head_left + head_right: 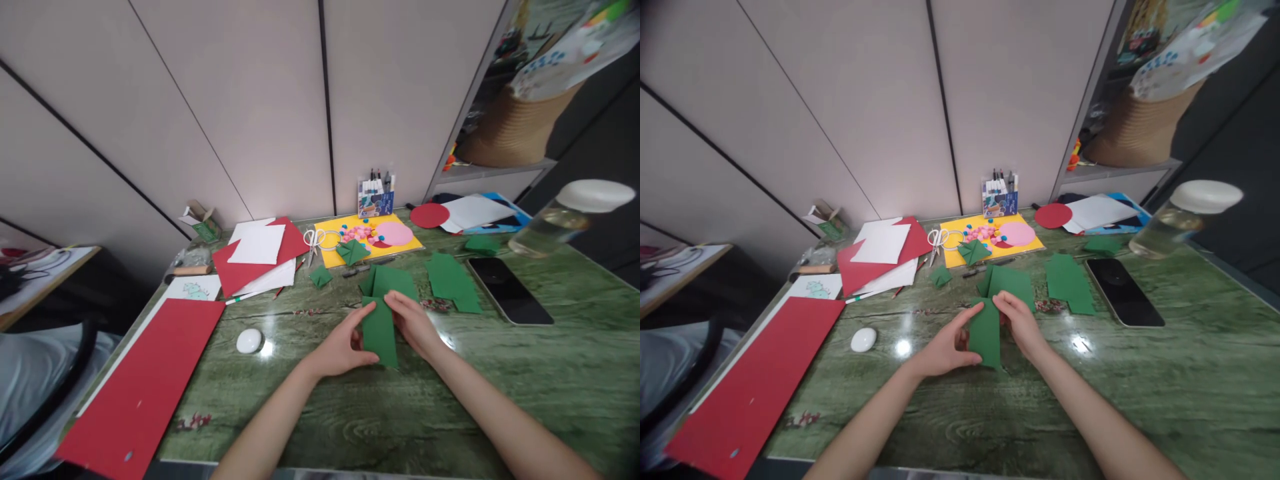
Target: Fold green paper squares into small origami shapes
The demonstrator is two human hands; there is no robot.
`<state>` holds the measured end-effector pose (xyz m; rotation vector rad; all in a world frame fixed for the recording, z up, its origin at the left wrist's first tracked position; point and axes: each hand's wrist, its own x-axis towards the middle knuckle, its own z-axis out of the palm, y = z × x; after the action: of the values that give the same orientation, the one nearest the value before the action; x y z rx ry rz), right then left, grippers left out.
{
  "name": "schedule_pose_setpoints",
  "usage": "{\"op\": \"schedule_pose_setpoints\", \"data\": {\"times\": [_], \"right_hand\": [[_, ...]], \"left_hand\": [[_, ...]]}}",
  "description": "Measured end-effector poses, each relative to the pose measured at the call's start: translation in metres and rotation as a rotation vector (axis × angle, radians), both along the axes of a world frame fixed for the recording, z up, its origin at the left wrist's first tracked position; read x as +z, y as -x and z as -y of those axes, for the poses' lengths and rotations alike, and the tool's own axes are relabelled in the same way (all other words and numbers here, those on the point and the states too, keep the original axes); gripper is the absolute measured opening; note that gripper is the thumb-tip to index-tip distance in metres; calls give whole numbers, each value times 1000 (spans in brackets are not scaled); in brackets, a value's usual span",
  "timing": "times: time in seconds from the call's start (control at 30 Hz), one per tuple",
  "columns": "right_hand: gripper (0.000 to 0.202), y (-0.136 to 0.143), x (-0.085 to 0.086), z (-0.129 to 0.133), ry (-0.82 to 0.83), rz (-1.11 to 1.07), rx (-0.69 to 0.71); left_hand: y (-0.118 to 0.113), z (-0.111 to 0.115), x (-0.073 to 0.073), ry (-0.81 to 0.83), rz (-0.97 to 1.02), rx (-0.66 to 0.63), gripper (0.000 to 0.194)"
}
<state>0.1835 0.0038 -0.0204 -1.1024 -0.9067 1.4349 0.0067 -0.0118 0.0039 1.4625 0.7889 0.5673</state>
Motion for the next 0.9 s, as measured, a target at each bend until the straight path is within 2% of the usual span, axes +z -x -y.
{"op": "schedule_pose_setpoints", "data": {"times": [0.23,0.47,0.67,0.9], "right_hand": [[40,9,-4,5,-54,44,-22],[39,11,3,9,-114,116,-13],[45,9,4,7,-212,215,-47],[40,8,2,4,-242,243,-69]], "left_hand": [[3,15,-2,23,65,44,91],[0,24,-4,-8,102,86,95],[-1,24,4,-44,107,75,93],[-6,14,3,-60,76,54,96]]}}
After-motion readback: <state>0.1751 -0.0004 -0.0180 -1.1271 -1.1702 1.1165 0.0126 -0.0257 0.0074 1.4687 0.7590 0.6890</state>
